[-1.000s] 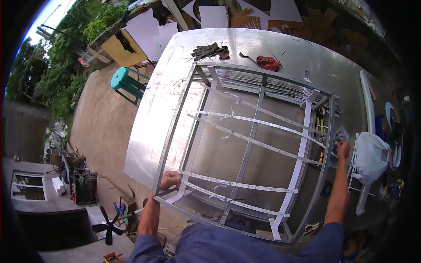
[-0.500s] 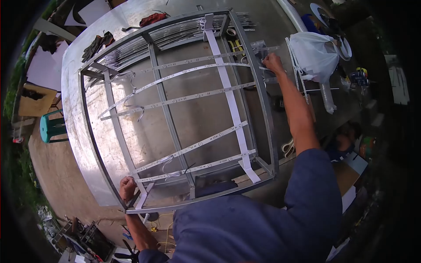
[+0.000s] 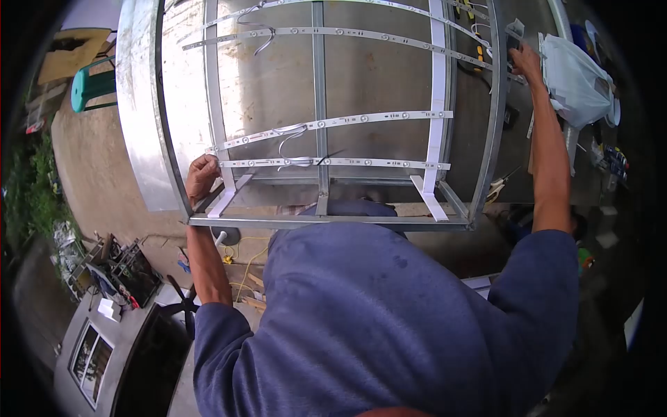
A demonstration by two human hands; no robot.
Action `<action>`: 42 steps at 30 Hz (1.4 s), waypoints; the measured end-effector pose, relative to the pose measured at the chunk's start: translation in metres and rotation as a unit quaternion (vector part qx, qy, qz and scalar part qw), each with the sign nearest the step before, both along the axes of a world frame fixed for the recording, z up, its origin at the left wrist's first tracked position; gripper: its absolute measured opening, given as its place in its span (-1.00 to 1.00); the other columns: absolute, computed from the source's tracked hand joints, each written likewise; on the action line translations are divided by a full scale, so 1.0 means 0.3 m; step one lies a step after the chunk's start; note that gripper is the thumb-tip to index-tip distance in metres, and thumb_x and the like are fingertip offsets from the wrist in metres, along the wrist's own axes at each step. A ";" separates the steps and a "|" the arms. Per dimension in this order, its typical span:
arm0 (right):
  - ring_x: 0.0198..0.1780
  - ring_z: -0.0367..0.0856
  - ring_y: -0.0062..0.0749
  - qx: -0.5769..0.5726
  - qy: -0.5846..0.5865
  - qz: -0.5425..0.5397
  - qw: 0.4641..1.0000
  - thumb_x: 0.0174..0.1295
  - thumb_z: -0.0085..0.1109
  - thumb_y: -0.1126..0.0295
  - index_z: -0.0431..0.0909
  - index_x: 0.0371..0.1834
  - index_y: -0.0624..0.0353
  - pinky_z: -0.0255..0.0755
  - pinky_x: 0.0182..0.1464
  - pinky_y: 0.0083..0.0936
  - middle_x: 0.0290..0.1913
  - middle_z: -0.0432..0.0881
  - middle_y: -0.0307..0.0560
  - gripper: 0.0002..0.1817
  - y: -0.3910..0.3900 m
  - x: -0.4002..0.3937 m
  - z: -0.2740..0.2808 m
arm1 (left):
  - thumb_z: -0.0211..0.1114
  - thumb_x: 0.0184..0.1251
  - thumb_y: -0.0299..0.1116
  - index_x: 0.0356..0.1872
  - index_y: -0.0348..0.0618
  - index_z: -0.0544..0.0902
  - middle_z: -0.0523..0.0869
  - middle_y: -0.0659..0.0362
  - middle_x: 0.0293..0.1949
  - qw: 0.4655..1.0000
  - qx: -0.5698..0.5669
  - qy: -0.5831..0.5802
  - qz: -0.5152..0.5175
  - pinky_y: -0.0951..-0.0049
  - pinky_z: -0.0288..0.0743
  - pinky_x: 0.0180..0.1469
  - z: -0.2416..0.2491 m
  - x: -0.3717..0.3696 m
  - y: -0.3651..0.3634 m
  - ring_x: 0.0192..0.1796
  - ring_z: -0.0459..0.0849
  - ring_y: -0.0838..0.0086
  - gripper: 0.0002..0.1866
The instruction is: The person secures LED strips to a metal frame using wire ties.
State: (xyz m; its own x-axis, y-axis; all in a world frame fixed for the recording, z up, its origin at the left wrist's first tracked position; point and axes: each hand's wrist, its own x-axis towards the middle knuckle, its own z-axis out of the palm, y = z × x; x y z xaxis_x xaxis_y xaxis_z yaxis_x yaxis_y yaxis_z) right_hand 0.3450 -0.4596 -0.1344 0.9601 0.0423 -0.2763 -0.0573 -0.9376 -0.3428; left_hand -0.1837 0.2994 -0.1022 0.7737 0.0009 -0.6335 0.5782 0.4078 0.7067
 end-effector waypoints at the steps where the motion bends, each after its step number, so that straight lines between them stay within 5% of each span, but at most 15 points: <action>1: -0.44 0.76 -0.22 -0.056 -0.041 0.042 0.997 0.23 0.19 0.31 0.55 -0.13 0.36 0.71 -0.43 -0.31 -0.37 0.71 0.09 -0.70 -0.004 0.003 -0.001 | 0.40 0.45 -0.28 -0.26 -0.16 0.66 0.71 0.22 -0.33 1.000 0.004 -0.004 -0.001 0.38 0.58 -0.13 0.002 0.007 0.000 -0.28 0.68 0.48 -0.82; 6: -0.32 0.81 0.03 -0.004 -0.001 -0.056 0.998 0.19 0.12 0.32 0.65 0.13 0.18 0.75 -0.36 -0.25 -0.19 0.77 0.18 -0.57 0.033 -0.079 0.102 | 0.38 0.47 -0.30 -0.24 -0.17 0.68 0.71 0.24 -0.34 1.000 -0.007 -0.009 -0.001 0.36 0.60 -0.12 -0.001 0.002 -0.002 -0.28 0.68 0.50 -0.84; 10: -0.22 0.81 0.12 -0.067 -0.022 -0.003 0.998 0.22 0.05 0.35 0.62 0.22 0.13 0.79 -0.31 -0.20 -0.10 0.76 0.25 -0.53 0.057 -0.118 0.153 | 0.38 0.48 -0.32 -0.22 -0.17 0.70 0.72 0.24 -0.36 1.000 -0.010 -0.012 0.002 0.34 0.62 -0.11 -0.002 0.019 -0.010 -0.30 0.70 0.50 -0.86; 13: -0.20 0.80 0.16 -0.054 -0.089 0.032 0.994 0.25 0.03 0.33 0.60 0.20 0.15 0.79 -0.32 -0.19 -0.10 0.76 0.26 -0.55 0.016 -0.110 0.115 | 0.37 0.49 -0.33 -0.23 -0.18 0.70 0.73 0.23 -0.36 1.000 -0.006 -0.010 0.007 0.34 0.61 -0.12 0.004 0.012 -0.008 -0.32 0.71 0.49 -0.86; 15: -0.15 0.78 0.22 -0.054 -0.032 0.005 0.998 0.27 0.04 0.31 0.60 0.14 0.15 0.75 -0.18 -0.07 -0.10 0.75 0.27 -0.60 0.003 -0.095 0.114 | 0.37 0.48 -0.33 -0.24 -0.17 0.70 0.74 0.22 -0.36 1.000 -0.007 -0.003 0.006 0.35 0.61 -0.12 0.031 0.022 -0.023 -0.31 0.71 0.50 -0.86; 17: -0.09 0.76 0.23 -0.193 -0.146 0.162 0.957 0.25 0.11 0.25 0.62 0.01 0.16 0.63 -0.05 -0.01 -0.12 0.75 0.24 -0.66 -0.049 -0.078 0.079 | 0.37 0.48 -0.33 -0.25 -0.17 0.71 0.74 0.21 -0.37 1.000 0.000 -0.016 0.001 0.36 0.61 -0.14 0.022 0.022 -0.020 -0.31 0.71 0.51 -0.86; 20: -0.05 0.74 0.18 -0.152 -0.078 0.090 0.981 0.22 0.17 0.19 0.64 -0.04 0.15 0.54 0.01 -0.03 -0.17 0.75 0.20 -0.66 -0.045 -0.093 0.101 | 0.37 0.49 -0.34 -0.25 -0.18 0.71 0.75 0.20 -0.38 1.000 0.000 -0.026 0.006 0.35 0.61 -0.14 0.022 0.022 -0.025 -0.32 0.70 0.51 -0.86; 26: -0.18 0.75 0.06 -0.081 -0.072 0.138 0.984 0.21 0.16 0.22 0.67 -0.04 0.14 0.55 -0.09 -0.08 -0.29 0.72 0.19 -0.66 -0.071 -0.077 0.037 | 0.37 0.49 -0.34 -0.24 -0.19 0.71 0.75 0.20 -0.38 1.000 0.010 -0.021 0.008 0.34 0.62 -0.14 0.022 0.011 -0.016 -0.32 0.71 0.50 -0.86; 31: -0.68 0.58 -0.25 -0.003 -0.048 0.118 0.992 0.28 -0.10 0.49 0.68 0.23 0.08 0.55 -0.48 -0.29 -0.53 0.59 0.03 -0.50 0.030 -0.162 0.086 | 0.37 0.49 -0.33 -0.22 -0.19 0.69 0.74 0.21 -0.36 1.000 0.008 -0.019 0.005 0.35 0.64 -0.11 -0.006 0.002 0.003 -0.30 0.71 0.49 -0.85; 35: -0.55 0.67 -0.25 -0.017 -0.047 0.102 0.994 0.25 0.03 0.42 0.75 0.15 0.03 0.58 -0.35 -0.37 -0.59 0.62 0.00 -0.56 0.084 -0.207 0.202 | 0.41 0.45 -0.30 -0.24 -0.17 0.68 0.71 0.25 -0.42 0.999 0.045 -0.014 0.000 0.43 0.55 -0.15 -0.009 0.001 0.006 -0.33 0.66 0.54 -0.84; 37: -0.59 0.65 -0.43 0.028 -0.049 0.019 0.998 0.25 0.10 0.38 0.78 0.07 0.07 0.56 -0.40 -0.50 -0.56 0.67 -0.09 -0.63 0.060 -0.169 0.203 | 0.40 0.46 -0.30 -0.26 -0.17 0.67 0.69 0.26 -0.43 1.000 0.025 -0.013 0.004 0.45 0.47 -0.19 -0.014 -0.005 0.013 -0.36 0.61 0.55 -0.83; 41: -0.51 0.71 -0.49 0.031 -0.182 -0.027 0.982 0.20 0.19 0.32 0.81 -0.05 0.09 0.60 -0.36 -0.55 -0.45 0.77 -0.16 -0.69 0.002 -0.123 0.312 | 0.39 0.46 -0.31 -0.26 -0.17 0.67 0.68 0.25 -0.42 1.000 0.025 -0.006 0.003 0.44 0.49 -0.17 -0.021 -0.006 0.018 -0.34 0.62 0.54 -0.84; 42: -0.49 0.73 -0.49 0.036 -0.118 -0.009 0.992 0.20 0.20 0.32 0.82 -0.06 0.08 0.61 -0.34 -0.53 -0.43 0.78 -0.15 -0.70 -0.002 -0.120 0.346 | 0.40 0.46 -0.31 -0.26 -0.17 0.67 0.68 0.25 -0.41 1.000 0.027 -0.005 0.003 0.43 0.50 -0.17 -0.021 -0.007 0.018 -0.34 0.62 0.54 -0.84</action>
State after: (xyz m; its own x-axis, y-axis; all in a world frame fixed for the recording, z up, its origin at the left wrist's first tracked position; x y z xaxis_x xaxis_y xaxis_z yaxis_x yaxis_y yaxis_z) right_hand 0.3090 -0.4601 -0.0307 0.9986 0.0352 -0.0398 0.0156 -0.9101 -0.4140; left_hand -0.1859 0.3047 -0.1084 0.7799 0.0398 -0.6247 0.5683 0.3733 0.7333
